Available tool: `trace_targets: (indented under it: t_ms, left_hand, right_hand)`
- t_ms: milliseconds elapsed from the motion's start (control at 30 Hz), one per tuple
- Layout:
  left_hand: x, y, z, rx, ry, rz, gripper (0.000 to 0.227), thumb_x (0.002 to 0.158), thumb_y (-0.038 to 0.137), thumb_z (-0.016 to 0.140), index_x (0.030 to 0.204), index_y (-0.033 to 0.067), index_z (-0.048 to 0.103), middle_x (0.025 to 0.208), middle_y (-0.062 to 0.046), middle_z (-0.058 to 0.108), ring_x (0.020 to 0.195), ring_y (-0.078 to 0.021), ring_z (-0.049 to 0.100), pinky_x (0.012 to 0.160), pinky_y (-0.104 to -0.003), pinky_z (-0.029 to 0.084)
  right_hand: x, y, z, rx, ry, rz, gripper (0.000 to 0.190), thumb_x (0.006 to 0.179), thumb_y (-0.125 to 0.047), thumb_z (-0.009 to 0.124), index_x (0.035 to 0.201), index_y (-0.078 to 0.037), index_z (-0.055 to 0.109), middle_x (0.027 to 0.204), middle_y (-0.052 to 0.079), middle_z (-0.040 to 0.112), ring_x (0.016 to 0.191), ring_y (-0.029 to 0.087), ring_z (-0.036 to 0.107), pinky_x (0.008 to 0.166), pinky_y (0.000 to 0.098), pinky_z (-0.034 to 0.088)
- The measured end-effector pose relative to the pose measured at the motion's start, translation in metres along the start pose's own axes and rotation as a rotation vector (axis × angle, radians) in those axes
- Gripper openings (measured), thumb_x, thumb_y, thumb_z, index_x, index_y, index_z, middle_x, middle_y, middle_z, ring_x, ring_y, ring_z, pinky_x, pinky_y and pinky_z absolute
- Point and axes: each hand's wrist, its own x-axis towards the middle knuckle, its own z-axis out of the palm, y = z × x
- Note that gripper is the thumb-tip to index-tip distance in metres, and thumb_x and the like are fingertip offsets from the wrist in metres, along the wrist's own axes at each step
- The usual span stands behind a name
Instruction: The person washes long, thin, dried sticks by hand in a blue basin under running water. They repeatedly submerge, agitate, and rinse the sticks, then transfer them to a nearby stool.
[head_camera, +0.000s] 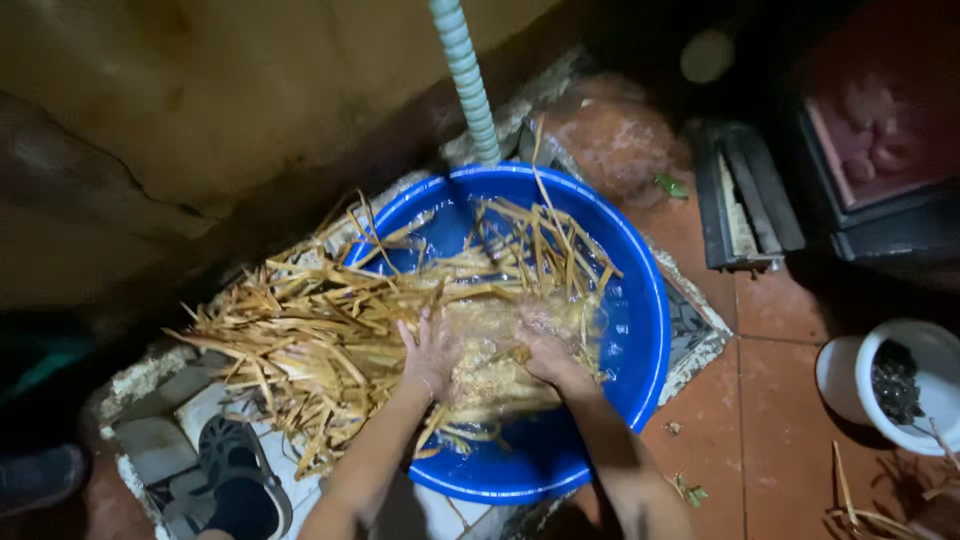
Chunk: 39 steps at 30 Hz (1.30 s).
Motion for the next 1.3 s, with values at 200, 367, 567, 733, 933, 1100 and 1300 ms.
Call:
trace_targets:
  t_ms: [200,367,567,733,933,1100,1300]
  left_hand:
    - [-0.069,0.001,-0.007,-0.211,0.286,0.114,0.118,0.07,0.071,0.077,0.164,0.0335,0.016,0.171,-0.01,0.007,0.155,-0.0475,-0.003,0.111,-0.084,0.001]
    - [-0.052,0.025,0.021,-0.056,0.204,0.063,0.114,0.075,0.048,0.077,0.164,0.0372,0.007,0.172,-0.011,-0.003,0.152,-0.0498,-0.011,0.107,-0.083,-0.001]
    - [0.009,0.03,0.045,0.022,0.348,-0.022,0.081,0.095,0.018,0.058,0.16,0.04,0.017,0.172,-0.008,-0.001,0.153,-0.0512,-0.01,0.109,-0.085,-0.005]
    - [-0.007,0.022,0.019,-0.134,-0.035,0.046,0.102,0.078,0.057,0.069,0.163,0.0298,0.021,0.171,-0.011,0.015,0.155,-0.0449,0.009,0.114,-0.081,0.005]
    - [-0.062,0.033,-0.064,-0.667,0.405,0.416,0.136,0.057,0.064,0.085,0.165,0.0225,0.013,0.172,-0.006,0.017,0.159,-0.0307,0.012,0.12,-0.071,0.008]
    - [-0.088,0.106,-0.118,-0.954,0.837,0.793,0.142,0.053,0.055,0.094,0.161,0.0116,0.013,0.164,-0.014,0.03,0.154,-0.0363,0.024,0.115,-0.072,0.004]
    - [-0.092,0.156,-0.11,-0.86,1.146,0.642,0.044,0.08,0.032,0.085,0.119,0.0183,0.07,0.118,-0.002,0.071,0.122,-0.0235,0.062,0.115,-0.047,0.038]
  right_hand:
    - [-0.093,-0.033,-0.046,0.286,0.288,-0.13,0.058,0.083,-0.014,0.065,0.14,-0.021,0.055,0.166,0.013,0.032,0.156,0.041,0.025,0.122,0.0595,0.023]
    - [-0.113,-0.069,-0.015,-0.26,0.002,0.11,0.022,0.088,-0.023,0.072,0.11,-0.02,0.07,0.173,0.017,0.006,0.155,0.055,-0.004,0.112,0.0816,0.009]
    - [-0.053,-0.035,-0.014,-0.06,0.042,-0.049,0.06,0.074,-0.017,0.073,0.133,-0.021,0.062,0.166,0.016,0.013,0.149,0.049,-0.001,0.117,0.0687,0.01]
    - [-0.084,-0.04,-0.033,0.177,-0.031,0.055,0.065,0.077,0.005,0.057,0.132,-0.028,0.064,0.162,0.004,0.032,0.155,0.031,0.012,0.122,0.0547,0.017]
    - [-0.164,-0.086,-0.131,0.788,0.475,-0.027,0.019,0.099,-0.009,0.059,0.115,-0.008,0.069,0.102,0.008,0.075,0.102,0.023,0.069,0.104,0.0481,0.037]
    - [-0.255,-0.142,-0.218,1.365,0.68,-0.422,0.027,0.114,-0.026,0.048,0.1,-0.003,0.056,0.088,0.008,0.061,0.092,0.023,0.064,0.092,0.0414,0.052]
    - [-0.34,-0.195,-0.276,1.665,0.81,-0.593,0.026,0.111,-0.035,0.047,0.102,-0.01,0.052,0.077,0.003,0.05,0.077,0.02,0.056,0.089,0.0466,0.055]
